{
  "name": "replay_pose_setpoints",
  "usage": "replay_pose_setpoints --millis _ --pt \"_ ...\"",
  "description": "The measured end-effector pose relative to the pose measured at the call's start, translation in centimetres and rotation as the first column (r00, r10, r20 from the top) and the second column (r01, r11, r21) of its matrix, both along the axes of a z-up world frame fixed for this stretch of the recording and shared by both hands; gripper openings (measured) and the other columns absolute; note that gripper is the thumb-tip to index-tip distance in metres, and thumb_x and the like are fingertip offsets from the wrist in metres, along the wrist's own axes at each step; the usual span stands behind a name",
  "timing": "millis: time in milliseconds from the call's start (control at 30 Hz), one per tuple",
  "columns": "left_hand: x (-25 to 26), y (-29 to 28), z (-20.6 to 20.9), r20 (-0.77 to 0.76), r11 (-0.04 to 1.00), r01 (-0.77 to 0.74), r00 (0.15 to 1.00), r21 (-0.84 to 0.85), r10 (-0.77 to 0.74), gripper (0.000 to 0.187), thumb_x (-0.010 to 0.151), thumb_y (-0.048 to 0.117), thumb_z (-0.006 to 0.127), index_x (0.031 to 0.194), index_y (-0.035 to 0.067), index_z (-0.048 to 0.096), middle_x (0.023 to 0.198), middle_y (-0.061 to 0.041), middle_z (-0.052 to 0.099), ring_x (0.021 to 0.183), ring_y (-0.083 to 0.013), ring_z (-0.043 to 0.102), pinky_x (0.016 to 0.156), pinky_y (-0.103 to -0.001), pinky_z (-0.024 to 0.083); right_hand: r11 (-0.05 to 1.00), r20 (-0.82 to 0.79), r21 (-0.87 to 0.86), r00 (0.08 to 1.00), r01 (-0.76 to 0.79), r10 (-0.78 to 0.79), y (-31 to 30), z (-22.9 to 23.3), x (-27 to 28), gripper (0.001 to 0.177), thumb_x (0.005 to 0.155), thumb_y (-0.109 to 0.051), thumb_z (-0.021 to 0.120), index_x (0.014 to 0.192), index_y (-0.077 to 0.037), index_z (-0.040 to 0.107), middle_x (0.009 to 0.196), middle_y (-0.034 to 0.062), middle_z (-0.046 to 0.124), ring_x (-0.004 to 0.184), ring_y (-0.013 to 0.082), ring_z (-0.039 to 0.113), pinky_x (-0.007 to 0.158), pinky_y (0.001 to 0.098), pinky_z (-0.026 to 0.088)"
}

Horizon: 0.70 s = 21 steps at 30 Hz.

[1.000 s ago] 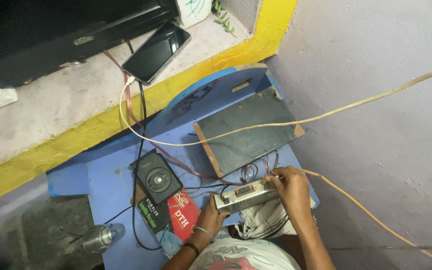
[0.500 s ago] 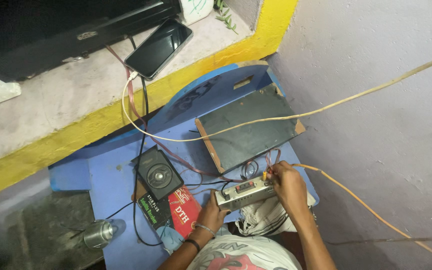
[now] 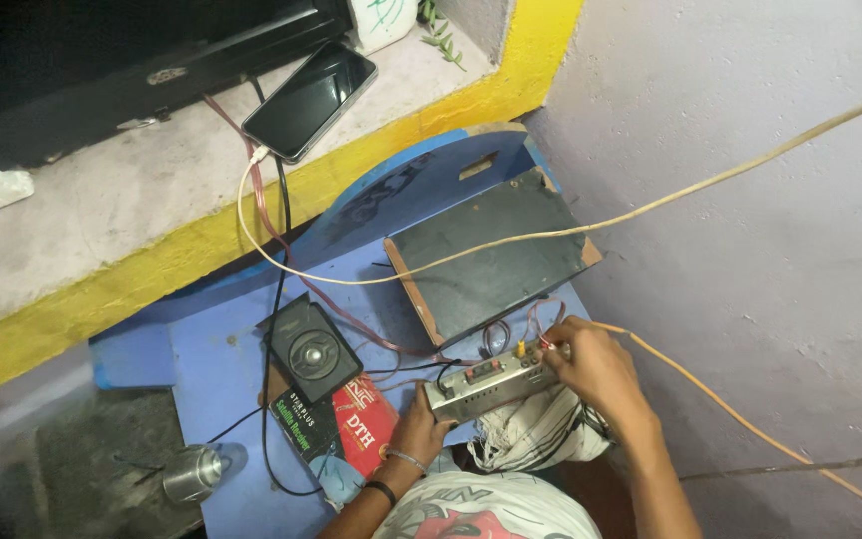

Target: The person wipes down the exterior of a black speaker and a silver receiver box using a white cloth, then connects two colored cables into the rear ports of the receiver.

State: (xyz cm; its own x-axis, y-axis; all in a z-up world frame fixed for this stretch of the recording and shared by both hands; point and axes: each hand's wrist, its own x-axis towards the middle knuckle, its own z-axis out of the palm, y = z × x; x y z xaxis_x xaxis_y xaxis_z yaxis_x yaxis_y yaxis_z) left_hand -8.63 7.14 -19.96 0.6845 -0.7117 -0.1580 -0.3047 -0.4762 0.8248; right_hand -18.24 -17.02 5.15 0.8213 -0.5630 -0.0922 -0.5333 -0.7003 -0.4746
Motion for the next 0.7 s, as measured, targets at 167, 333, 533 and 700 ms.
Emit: replay_pose_setpoints --millis 167,333,533,700 --pt "0.0 -0.1 0.6 -0.011 1.000 -0.002 1.000 0.023 0.002 0.098 0.084 0.019 0.079 0.151 -0.007 0.013 0.121 -0.028 0.063 0.114 -0.0436 0.062 0.091 -0.045 0.053 0.979 -0.066 0.155 0.990 0.133 -0.125 0.6 -1.6 0.9 0.031 0.081 -0.025 0.073 0.109 -0.011 0.074 0.085 0.0149 0.074 0.081 0.0306 0.072 0.076 0.0443 0.052" --pt "-0.1 0.0 0.7 -0.035 0.996 -0.014 0.999 0.089 0.017 0.096 0.083 0.019 0.079 0.151 -0.004 0.015 0.121 -0.028 0.063 0.114 -0.0434 0.062 0.090 -0.046 0.053 0.975 -0.032 0.175 0.990 0.139 -0.135 0.8 -3.7 2.1 0.029 0.079 -0.032 0.080 0.096 -0.009 0.078 0.079 0.0127 0.074 0.074 0.0287 0.072 0.071 0.0411 0.052" --pt "-0.3 0.0 1.4 0.027 0.999 -0.023 0.999 0.037 0.022 0.093 0.082 0.018 0.081 0.148 -0.005 0.019 0.119 -0.029 0.063 0.111 -0.0453 0.063 0.087 -0.047 0.053 0.990 0.167 0.089 0.978 0.109 -0.122 2.0 -4.4 1.5 0.018 0.082 -0.022 0.078 0.090 -0.007 0.077 0.080 0.0089 0.074 0.070 0.0261 0.069 0.065 0.0406 0.049" --pt "-0.3 0.1 2.1 -0.009 0.998 -0.019 1.000 0.064 0.020 0.092 0.083 0.019 0.079 0.149 -0.004 0.020 0.116 -0.028 0.065 0.109 -0.0450 0.065 0.085 -0.047 0.054 0.997 0.338 0.058 0.939 0.049 -0.065 2.4 -4.7 1.4 0.015 0.081 -0.016 0.077 0.089 -0.002 0.075 0.080 0.0115 0.070 0.069 0.0281 0.064 0.064 0.0426 0.049"
